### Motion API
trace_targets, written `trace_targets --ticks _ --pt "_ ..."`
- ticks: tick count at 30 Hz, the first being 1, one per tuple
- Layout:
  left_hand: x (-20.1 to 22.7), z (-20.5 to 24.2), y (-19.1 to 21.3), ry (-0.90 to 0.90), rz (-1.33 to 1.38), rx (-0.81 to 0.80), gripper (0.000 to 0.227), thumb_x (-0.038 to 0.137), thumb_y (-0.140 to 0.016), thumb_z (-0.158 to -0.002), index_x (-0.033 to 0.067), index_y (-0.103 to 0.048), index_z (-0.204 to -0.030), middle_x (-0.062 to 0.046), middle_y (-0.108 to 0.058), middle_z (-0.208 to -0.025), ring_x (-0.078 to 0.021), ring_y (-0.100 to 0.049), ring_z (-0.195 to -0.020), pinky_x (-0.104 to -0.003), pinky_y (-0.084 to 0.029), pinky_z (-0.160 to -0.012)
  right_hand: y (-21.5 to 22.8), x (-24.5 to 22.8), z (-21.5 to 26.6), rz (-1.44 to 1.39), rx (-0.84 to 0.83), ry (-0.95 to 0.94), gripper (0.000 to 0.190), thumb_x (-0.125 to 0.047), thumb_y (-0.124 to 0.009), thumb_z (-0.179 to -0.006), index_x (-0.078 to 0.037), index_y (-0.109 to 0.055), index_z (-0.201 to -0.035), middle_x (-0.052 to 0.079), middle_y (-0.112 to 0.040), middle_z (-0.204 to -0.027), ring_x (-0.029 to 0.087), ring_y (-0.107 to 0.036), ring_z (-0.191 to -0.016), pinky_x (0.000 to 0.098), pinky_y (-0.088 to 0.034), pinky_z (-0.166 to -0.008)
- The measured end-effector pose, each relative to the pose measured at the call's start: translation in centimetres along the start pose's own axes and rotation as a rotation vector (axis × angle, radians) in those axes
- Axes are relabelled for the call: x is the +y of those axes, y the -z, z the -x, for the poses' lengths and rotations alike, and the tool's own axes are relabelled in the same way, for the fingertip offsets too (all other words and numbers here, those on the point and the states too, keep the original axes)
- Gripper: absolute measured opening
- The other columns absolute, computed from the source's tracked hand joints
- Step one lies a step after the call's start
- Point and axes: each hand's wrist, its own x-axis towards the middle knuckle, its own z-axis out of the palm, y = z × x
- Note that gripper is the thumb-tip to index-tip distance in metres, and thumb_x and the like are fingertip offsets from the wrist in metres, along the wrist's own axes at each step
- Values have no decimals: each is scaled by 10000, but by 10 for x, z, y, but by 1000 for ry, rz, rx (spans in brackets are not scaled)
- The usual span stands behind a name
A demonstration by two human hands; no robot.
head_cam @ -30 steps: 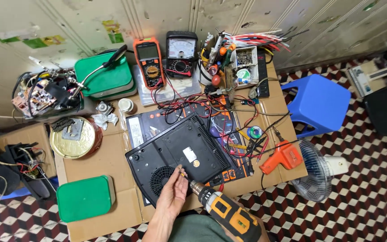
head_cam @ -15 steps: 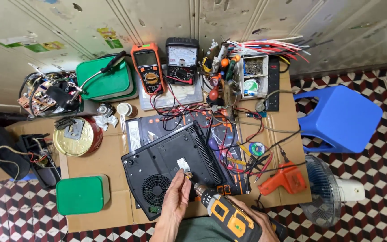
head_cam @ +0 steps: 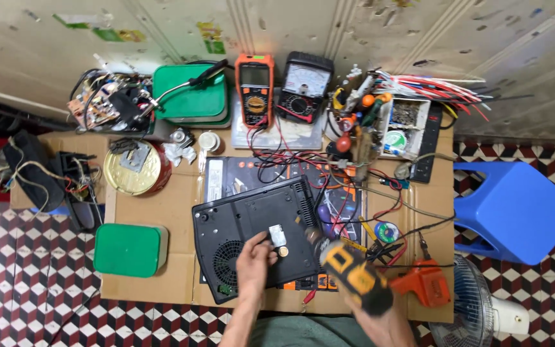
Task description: The person assembles an induction cooktop by placing the main unit onto a base and securing it with a power drill. They handle the cooktop, a green container, and screws while working at a cluttered workbench.
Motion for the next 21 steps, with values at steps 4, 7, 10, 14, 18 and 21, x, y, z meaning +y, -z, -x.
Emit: trace_targets --ticks 4,7,10,14,18,21 --pt "25 11 -25 -425 -799 -119 527 79 -591 -928 75 -539 -1452 -127 -747 -991 -228 -711 -849 -376 -578 -803 1 -79 -55 69 98 45 361 -221 -809 -816 -87 -753 -1147 68 -827 -994 168 -787 -914 337 -607 -819" --pt "24 -18 -35 -640 -1228 -201 679 88 -606 -895 94 -404 -1543 -166 -718 -1012 -317 -699 -892 -457 -554 -829 -1 -104 -76 90 155 229 345 -191 -778 -811 -62 -751 -1129 76 -826 -987 160 -780 -898 329 -598 -805" --pt "29 -35 -39 -638 -1489 -271 821 121 -629 -876 99 -254 -1606 -183 -694 -1032 -355 -682 -930 -500 -520 -861 -6 -125 -86 79 148 228 342 -186 -781 -807 -49 -747 -1118 83 -826 -999 162 -776 -903 341 -594 -805" --pt "34 -41 -39 -533 -1670 -366 950 171 -659 -871 118 -106 -1642 -170 -685 -1068 -345 -674 -985 -509 -483 -933 -13 -135 -91 132 129 124 345 -192 -786 -800 -44 -744 -1109 91 -828 -1003 171 -776 -899 356 -594 -796" --pt "32 -49 -39 -513 -1700 -405 962 185 -661 -882 114 -82 -1647 -169 -681 -1101 -342 -673 -1014 -510 -478 -954 -19 -139 -91 189 183 -1 360 -235 -806 -790 -40 -751 -1087 120 -825 -970 202 -792 -892 375 -597 -795" --pt "31 -51 -39 -501 -1703 -417 966 186 -658 -882 119 -72 -1646 -164 -678 -1130 -336 -670 -1043 -509 -473 -963 -20 -141 -94 344 186 -71 361 -289 -821 -806 -46 -775 -1069 152 -808 -984 258 -782 -946 399 -590 -819"
